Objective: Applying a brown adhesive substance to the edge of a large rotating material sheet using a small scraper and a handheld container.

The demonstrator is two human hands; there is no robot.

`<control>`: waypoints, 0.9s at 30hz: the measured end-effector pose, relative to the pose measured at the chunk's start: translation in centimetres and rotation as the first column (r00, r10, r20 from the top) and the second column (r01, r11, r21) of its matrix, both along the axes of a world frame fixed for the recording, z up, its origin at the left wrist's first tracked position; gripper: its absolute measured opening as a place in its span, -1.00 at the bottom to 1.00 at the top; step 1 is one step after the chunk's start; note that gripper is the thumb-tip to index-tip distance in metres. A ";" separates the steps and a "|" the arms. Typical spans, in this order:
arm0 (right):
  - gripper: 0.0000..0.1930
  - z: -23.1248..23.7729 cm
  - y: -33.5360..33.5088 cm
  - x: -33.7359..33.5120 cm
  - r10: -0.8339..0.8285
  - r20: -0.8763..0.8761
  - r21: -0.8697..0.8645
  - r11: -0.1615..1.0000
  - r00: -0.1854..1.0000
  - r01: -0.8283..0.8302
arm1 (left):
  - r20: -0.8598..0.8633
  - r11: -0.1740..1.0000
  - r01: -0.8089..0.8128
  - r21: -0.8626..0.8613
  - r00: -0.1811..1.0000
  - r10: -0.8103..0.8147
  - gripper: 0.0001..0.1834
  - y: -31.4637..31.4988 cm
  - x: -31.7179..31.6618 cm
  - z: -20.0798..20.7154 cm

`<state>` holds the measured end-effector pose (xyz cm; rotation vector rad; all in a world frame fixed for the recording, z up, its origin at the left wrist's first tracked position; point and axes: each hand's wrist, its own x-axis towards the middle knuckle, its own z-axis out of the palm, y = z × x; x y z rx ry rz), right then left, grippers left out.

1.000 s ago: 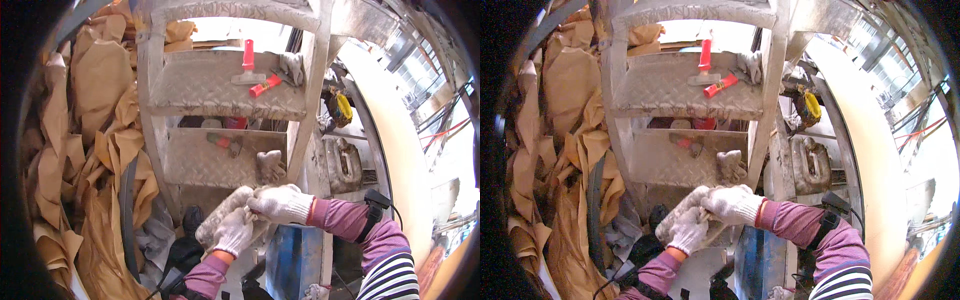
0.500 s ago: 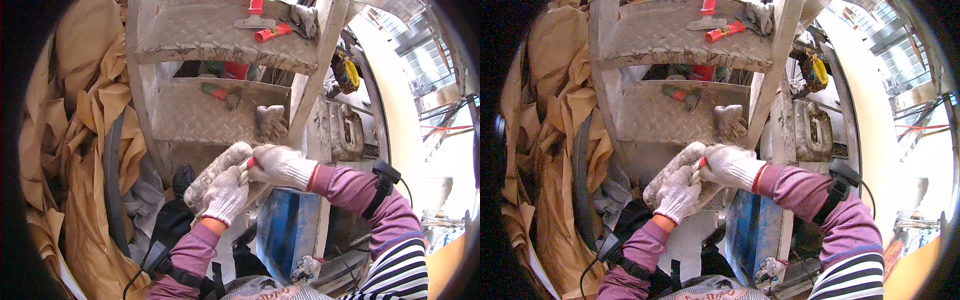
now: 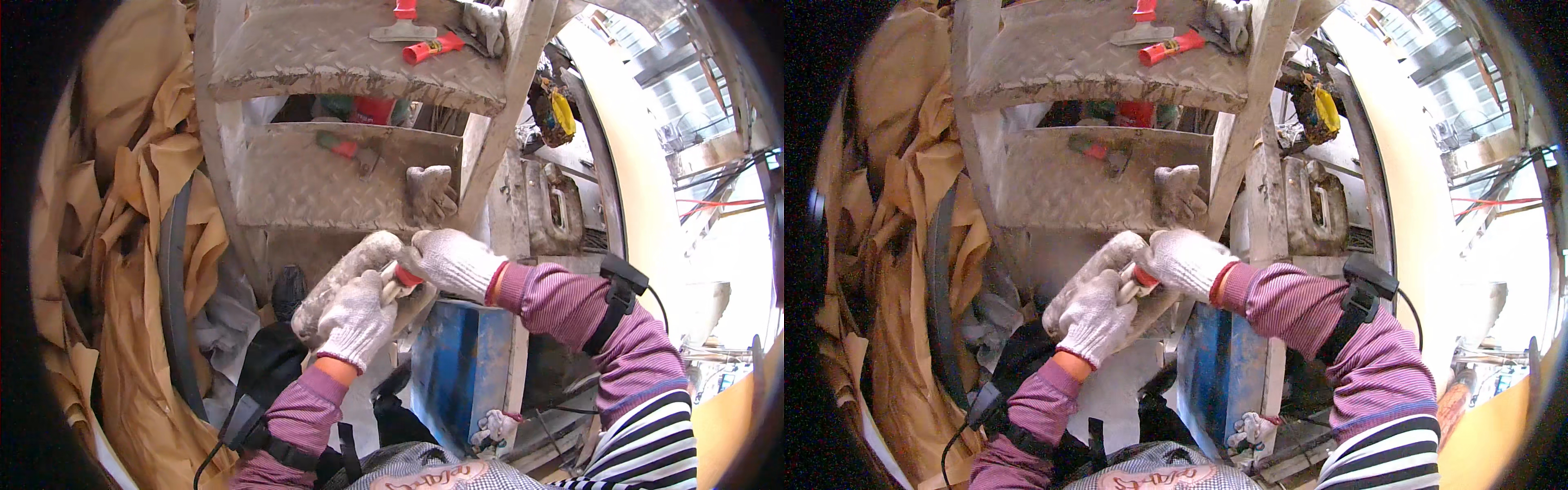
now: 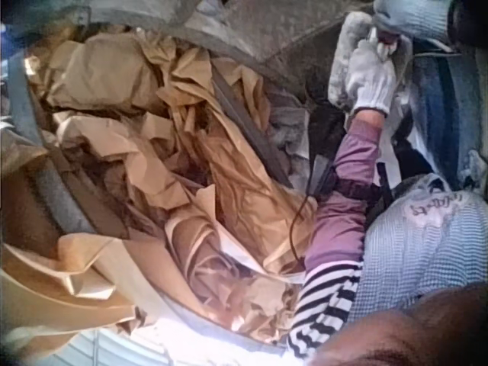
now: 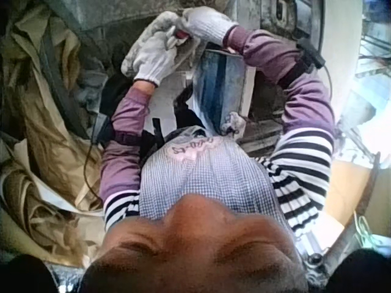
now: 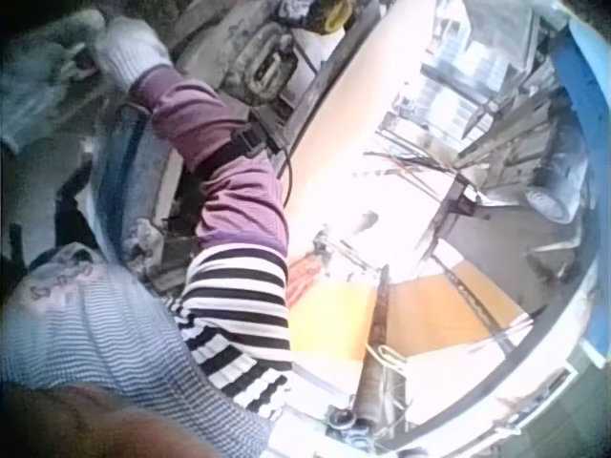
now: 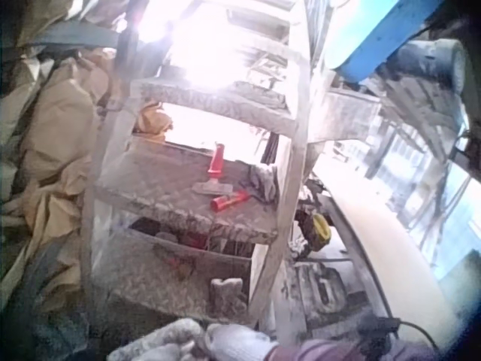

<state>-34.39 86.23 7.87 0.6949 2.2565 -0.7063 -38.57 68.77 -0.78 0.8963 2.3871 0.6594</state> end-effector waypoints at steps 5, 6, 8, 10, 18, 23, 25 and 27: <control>-0.65 0.4 1.0 0.0 0.637 -0.265 0.222 0.771 0.723 -0.597 | 0.072 0.995 -0.081 0.053 0.994 0.077 -0.76 -0.5 -0.1 -0.2; -0.66 0.1 1.3 -0.4 0.653 -0.233 0.155 0.756 0.721 -0.635 | 0.041 0.996 -0.056 0.069 0.998 0.053 -0.76 -0.7 -0.2 -0.3; -0.70 -0.7 1.3 -0.9 0.647 -0.161 0.147 0.762 0.745 -0.630 | 0.043 0.998 -0.046 0.053 0.998 0.043 -0.72 -0.9 -0.4 -0.6; -0.74 -1.6 0.8 -0.9 0.584 -0.142 0.139 0.811 0.799 -0.568 | 0.059 0.998 -0.056 0.041 0.997 0.054 -0.71 -1.0 -0.5 -0.9; -0.63 -0.8 -0.8 0.8 0.174 -0.140 0.100 0.982 0.975 -0.161 | 0.115 1.000 -0.014 -0.012 0.993 0.015 -0.67 -0.8 -0.7 0.8; -0.67 0.0 0.4 -0.3 0.529 -0.180 0.123 0.849 0.830 -0.514 | 0.298 0.994 0.034 -0.106 0.955 -0.001 -0.66 -0.9 -1.3 2.3; -0.70 -0.8 0.3 -0.5 0.506 -0.130 0.088 0.862 0.852 -0.499 | 0.326 0.994 0.007 -0.107 0.945 0.029 -0.65 -1.2 -1.5 2.5; -0.71 -2.0 0.1 -0.2 0.441 -0.180 0.143 0.896 0.879 -0.420 | 0.355 0.994 -0.022 -0.105 0.933 0.058 -0.64 -1.7 -1.6 2.6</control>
